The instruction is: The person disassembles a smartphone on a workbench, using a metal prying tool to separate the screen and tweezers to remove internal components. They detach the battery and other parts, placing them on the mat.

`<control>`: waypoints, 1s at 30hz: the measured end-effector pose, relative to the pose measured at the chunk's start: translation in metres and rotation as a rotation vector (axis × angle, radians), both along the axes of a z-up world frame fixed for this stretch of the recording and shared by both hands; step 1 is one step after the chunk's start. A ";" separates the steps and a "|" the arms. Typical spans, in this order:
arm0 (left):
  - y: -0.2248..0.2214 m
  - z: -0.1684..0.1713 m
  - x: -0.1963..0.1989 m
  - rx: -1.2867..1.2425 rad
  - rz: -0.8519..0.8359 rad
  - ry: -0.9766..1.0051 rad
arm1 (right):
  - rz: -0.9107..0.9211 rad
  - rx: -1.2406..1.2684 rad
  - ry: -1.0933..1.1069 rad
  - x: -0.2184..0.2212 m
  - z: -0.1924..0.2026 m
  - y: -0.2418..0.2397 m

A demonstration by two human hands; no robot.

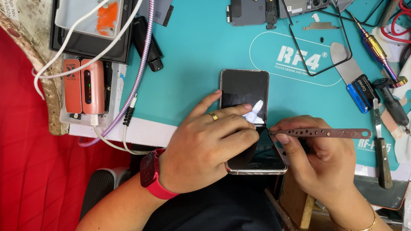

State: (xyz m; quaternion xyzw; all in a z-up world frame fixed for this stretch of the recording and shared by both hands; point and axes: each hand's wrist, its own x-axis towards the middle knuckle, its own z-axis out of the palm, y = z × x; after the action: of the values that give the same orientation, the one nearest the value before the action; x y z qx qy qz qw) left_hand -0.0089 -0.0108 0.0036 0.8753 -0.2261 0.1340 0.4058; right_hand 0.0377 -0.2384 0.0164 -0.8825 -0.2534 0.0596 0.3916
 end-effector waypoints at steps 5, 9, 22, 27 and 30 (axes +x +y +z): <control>0.000 -0.001 0.000 0.008 -0.002 -0.004 | -0.034 -0.044 -0.017 -0.002 0.001 0.001; 0.000 -0.001 0.000 0.002 -0.005 -0.002 | -0.037 -0.058 -0.015 -0.001 0.002 0.002; 0.001 -0.001 0.001 0.017 -0.011 -0.004 | -0.026 -0.052 -0.061 -0.002 -0.001 0.002; -0.001 -0.001 0.000 0.011 0.001 0.003 | 0.016 0.027 -0.076 -0.004 -0.001 0.003; -0.001 -0.001 0.000 0.011 0.001 -0.006 | 0.009 0.004 -0.053 -0.002 0.001 0.002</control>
State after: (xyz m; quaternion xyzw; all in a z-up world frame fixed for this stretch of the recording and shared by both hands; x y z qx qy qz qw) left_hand -0.0088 -0.0114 0.0025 0.8774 -0.2276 0.1354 0.4001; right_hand 0.0358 -0.2366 0.0172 -0.8819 -0.2677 0.0374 0.3862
